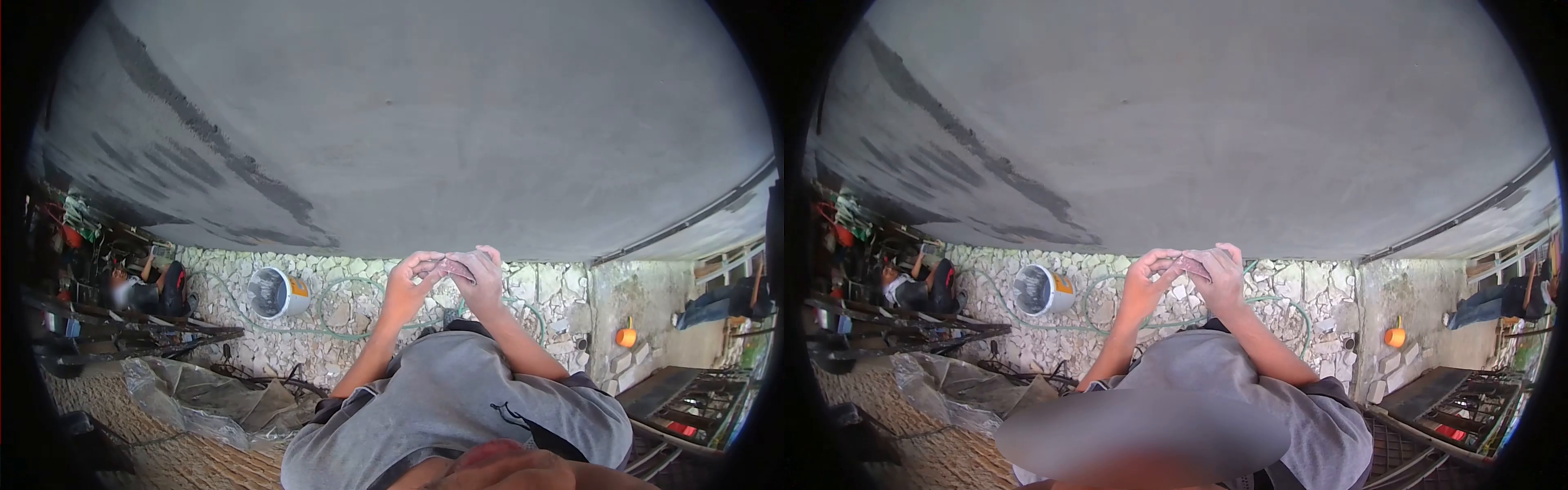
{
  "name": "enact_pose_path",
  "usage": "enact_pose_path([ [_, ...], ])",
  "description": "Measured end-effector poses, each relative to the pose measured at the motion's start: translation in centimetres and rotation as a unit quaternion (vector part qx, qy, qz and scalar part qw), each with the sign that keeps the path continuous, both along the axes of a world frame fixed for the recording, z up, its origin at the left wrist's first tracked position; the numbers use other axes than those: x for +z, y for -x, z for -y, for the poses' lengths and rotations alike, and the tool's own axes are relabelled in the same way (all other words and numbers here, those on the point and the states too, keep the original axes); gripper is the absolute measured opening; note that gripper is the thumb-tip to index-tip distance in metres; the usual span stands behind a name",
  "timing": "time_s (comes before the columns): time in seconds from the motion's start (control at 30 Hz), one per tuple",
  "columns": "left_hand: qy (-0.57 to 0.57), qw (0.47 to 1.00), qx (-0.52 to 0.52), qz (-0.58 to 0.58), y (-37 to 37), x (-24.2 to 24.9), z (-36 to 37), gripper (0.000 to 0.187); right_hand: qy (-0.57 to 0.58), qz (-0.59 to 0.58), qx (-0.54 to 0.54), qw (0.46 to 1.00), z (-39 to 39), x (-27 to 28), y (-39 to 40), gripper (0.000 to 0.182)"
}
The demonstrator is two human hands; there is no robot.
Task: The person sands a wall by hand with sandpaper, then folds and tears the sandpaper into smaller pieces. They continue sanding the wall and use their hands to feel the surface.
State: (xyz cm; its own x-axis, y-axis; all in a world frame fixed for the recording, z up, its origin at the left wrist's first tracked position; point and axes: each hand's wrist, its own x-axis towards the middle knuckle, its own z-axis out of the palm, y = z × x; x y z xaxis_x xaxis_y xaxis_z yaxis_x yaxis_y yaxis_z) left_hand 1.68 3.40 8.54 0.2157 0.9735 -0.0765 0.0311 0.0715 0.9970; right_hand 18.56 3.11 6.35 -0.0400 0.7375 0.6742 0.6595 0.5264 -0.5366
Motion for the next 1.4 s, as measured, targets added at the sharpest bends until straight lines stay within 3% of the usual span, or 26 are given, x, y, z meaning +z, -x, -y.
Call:
enact_pose_path([
  [0.33,-0.092,0.992,0.062,-0.066,-3.3,-2.0,-4.8,0.020,0.150,-0.013,0.137,0.979,-4.7,0.7,-7.8,0.035],
  [0.53,-0.180,0.955,0.186,-0.145,-1.9,-0.9,-7.1,0.019,0.219,-0.019,0.157,0.963,-5.8,-0.2,-10.5,0.022],
  [0.6,-0.280,0.895,0.239,-0.251,0.1,0.0,-8.4,0.018,0.214,-0.058,0.087,0.971,-6.1,-1.1,-11.5,0.019],
  [0.73,-0.330,0.833,0.307,-0.320,3.7,1.0,-11.6,0.016,0.206,-0.094,0.063,0.972,-7.1,-1.9,-14.7,0.016],
  [0.8,-0.325,0.796,0.387,-0.332,4.5,2.1,-13.4,0.013,0.195,-0.166,0.011,0.967,-7.9,-1.8,-16.7,0.013],
  [0.9,-0.395,0.745,0.441,-0.307,5.6,2.7,-16.7,0.012,0.164,-0.221,-0.025,0.961,-9.5,0.0,-19.9,0.017],
  [0.97,-0.425,0.734,0.449,-0.281,5.8,2.8,-19.4,0.013,0.086,-0.238,0.009,0.967,-11.8,0.5,-22.6,0.034],
  [1.07,-0.457,0.729,0.454,-0.233,4.8,1.6,-21.8,0.013,0.071,-0.304,0.098,0.945,-15.7,1.2,-24.4,0.047],
  [1.2,-0.506,0.689,0.486,-0.183,5.0,-0.7,-24.5,0.015,0.036,-0.368,0.103,0.924,-19.3,1.2,-23.4,0.054],
  [1.27,-0.506,0.693,0.491,-0.152,5.0,-1.4,-25.3,0.017,0.054,-0.343,0.026,0.937,-19.7,0.6,-23.6,0.059],
  [1.4,-0.517,0.687,0.489,-0.150,5.3,-2.5,-26.0,0.018,0.066,-0.345,-0.001,0.936,-19.6,0.5,-23.7,0.060],
])
